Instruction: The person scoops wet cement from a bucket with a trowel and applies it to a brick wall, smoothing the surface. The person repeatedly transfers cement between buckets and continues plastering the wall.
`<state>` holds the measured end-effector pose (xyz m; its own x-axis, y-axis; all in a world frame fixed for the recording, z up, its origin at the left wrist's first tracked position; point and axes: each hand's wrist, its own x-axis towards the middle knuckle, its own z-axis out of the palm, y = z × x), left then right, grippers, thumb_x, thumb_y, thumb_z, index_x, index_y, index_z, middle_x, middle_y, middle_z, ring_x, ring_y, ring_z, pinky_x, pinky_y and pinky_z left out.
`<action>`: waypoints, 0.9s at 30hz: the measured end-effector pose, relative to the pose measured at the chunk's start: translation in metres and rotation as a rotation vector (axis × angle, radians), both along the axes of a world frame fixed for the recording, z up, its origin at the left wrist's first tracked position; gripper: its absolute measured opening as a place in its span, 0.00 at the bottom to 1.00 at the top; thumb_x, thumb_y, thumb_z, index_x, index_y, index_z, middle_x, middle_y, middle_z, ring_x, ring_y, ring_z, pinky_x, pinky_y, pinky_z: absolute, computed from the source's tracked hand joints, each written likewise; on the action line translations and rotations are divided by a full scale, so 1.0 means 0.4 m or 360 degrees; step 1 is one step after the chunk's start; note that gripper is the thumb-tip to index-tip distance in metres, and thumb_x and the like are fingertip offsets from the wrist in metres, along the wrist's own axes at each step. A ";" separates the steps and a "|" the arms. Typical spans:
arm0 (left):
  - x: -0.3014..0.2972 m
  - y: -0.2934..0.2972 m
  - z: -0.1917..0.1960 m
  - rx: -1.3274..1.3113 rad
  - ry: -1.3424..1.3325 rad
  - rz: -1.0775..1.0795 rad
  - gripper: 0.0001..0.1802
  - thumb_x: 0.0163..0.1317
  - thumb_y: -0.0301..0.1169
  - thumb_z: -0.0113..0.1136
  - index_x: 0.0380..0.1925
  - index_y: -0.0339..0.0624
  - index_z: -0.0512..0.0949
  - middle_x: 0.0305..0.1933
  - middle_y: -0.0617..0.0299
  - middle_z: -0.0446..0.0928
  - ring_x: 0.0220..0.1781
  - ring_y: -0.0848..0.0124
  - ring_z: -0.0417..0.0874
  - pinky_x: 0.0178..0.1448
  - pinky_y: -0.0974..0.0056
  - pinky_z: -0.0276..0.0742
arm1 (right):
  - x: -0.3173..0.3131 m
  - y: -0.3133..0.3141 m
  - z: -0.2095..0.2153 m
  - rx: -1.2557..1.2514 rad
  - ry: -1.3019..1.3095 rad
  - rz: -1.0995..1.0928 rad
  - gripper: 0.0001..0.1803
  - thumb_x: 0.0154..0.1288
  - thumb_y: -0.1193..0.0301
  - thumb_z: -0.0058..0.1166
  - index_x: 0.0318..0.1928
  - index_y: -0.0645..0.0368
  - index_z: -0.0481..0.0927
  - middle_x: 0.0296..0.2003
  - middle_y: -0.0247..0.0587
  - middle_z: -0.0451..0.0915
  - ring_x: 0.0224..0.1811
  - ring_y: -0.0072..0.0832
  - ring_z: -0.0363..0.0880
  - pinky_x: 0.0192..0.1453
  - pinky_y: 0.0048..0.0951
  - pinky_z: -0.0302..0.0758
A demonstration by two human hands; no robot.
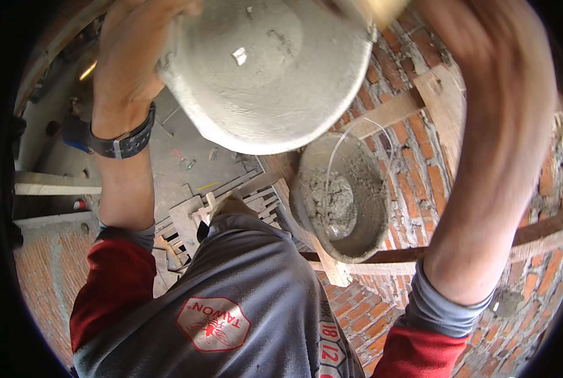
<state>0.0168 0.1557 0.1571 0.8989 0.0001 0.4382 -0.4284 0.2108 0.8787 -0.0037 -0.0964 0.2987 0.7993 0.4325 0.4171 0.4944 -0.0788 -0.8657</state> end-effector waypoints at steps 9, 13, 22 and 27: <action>-0.010 0.153 -0.225 0.0483 0.0010 0.0950 0.16 0.55 0.19 0.59 0.46 0.36 0.79 0.40 0.61 0.82 0.38 0.76 0.78 0.47 0.72 0.73 | -0.175 -0.121 -0.169 -0.1364 0.0102 -0.0746 0.06 0.70 0.73 0.58 0.42 0.63 0.81 0.25 0.35 0.81 0.21 0.22 0.75 0.25 0.26 0.72; -0.055 0.150 -0.305 0.0413 0.0169 0.0986 0.16 0.54 0.16 0.54 0.44 0.38 0.77 0.39 0.65 0.79 0.38 0.78 0.75 0.46 0.72 0.70 | -0.176 -0.074 -0.288 -0.1970 -0.1138 -0.0518 0.12 0.68 0.68 0.63 0.46 0.62 0.80 0.32 0.35 0.78 0.28 0.25 0.76 0.33 0.27 0.73; -0.135 0.101 -0.308 0.0193 0.0276 0.0795 0.17 0.52 0.16 0.52 0.42 0.42 0.72 0.40 0.66 0.73 0.40 0.79 0.71 0.51 0.72 0.67 | -0.068 0.145 -0.420 -0.2634 -0.0556 -0.0540 0.11 0.70 0.70 0.59 0.43 0.65 0.88 0.37 0.42 0.83 0.41 0.30 0.86 0.37 0.30 0.83; -0.152 0.078 -0.288 0.0065 0.0159 0.0697 0.19 0.51 0.17 0.54 0.45 0.41 0.71 0.41 0.67 0.73 0.43 0.78 0.71 0.53 0.71 0.68 | -0.081 0.170 -0.450 -0.2646 -0.0761 -0.0501 0.10 0.68 0.71 0.58 0.39 0.63 0.89 0.36 0.43 0.84 0.40 0.32 0.86 0.37 0.33 0.83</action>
<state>-0.0439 0.1870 0.0418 0.8557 0.3746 0.3570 -0.3824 -0.0071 0.9240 -0.0362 -0.0283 0.1187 0.8792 0.4720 -0.0645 0.4515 -0.7825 0.4287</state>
